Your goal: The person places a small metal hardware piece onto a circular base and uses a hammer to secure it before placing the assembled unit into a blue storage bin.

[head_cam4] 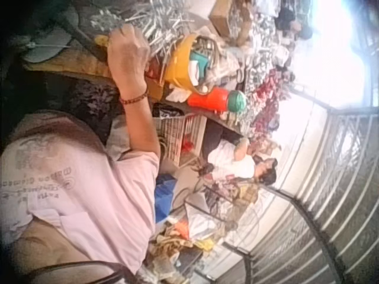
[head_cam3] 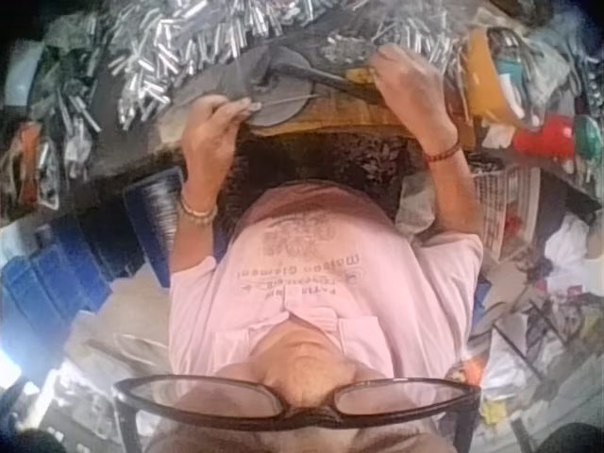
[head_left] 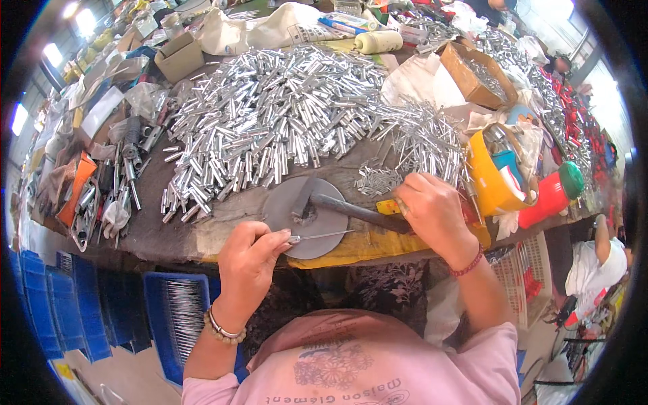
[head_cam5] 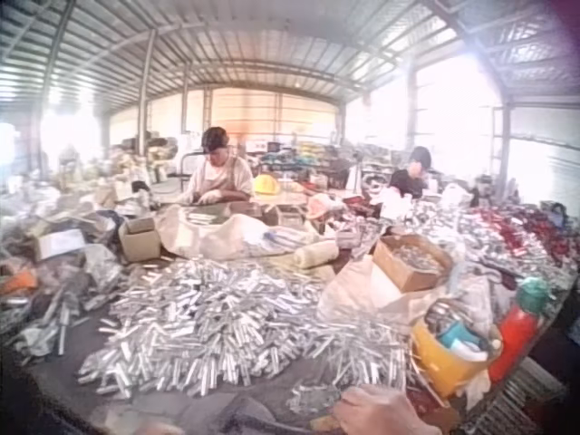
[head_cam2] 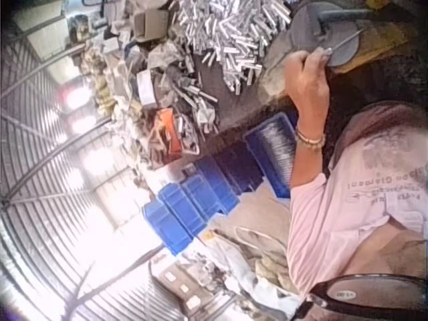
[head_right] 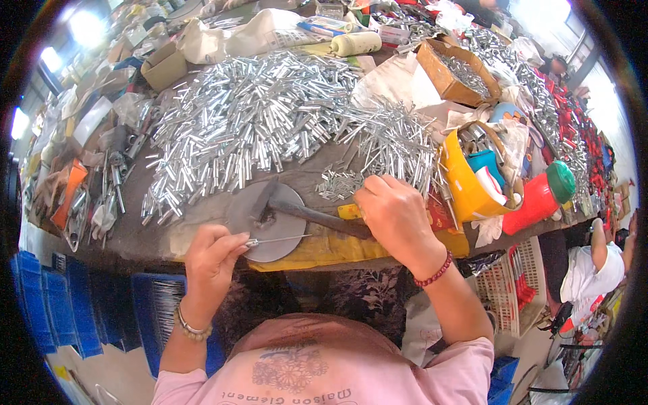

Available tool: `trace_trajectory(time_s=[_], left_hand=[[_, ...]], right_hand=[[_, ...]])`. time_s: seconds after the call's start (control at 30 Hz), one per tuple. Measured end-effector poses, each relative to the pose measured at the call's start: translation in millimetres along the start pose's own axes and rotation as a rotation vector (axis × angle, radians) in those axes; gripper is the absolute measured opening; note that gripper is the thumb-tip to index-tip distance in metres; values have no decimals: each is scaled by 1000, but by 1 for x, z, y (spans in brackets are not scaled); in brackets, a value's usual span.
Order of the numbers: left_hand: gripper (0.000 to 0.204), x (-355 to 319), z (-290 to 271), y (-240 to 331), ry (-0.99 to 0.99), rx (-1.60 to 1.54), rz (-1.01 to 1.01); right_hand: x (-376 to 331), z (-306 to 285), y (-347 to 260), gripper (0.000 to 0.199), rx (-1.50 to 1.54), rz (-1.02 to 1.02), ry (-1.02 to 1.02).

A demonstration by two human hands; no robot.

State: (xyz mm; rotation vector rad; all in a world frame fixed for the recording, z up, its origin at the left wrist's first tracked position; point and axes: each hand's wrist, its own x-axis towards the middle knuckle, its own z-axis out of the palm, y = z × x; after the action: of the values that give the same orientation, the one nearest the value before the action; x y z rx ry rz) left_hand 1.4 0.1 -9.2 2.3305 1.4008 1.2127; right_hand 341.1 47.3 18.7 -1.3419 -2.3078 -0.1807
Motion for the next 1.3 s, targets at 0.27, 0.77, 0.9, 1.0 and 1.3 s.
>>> trace_trajectory(time_s=[0.27, 0.77, 0.9, 1.0, 1.3], left_hand=[[28, -1, 3, -3, 16, -8, 22], [25, -5, 3, -9, 33, -1, 21], [25, -7, 5, -11, 53, 14, 33], [25, -7, 6, -11, 68, 7, 35], [26, -8, 5, -10, 57, 5, 28]], right_hand=[[11, -2, -10, 17, 71, 53, -36], [20, 58, -126, 22, 624, 31, 184], [19, 62, -124, 20, 591, 22, 190], [17, 63, -125, 21, 594, 32, 194], [22, 63, -128, 19, 512, -25, 196]])
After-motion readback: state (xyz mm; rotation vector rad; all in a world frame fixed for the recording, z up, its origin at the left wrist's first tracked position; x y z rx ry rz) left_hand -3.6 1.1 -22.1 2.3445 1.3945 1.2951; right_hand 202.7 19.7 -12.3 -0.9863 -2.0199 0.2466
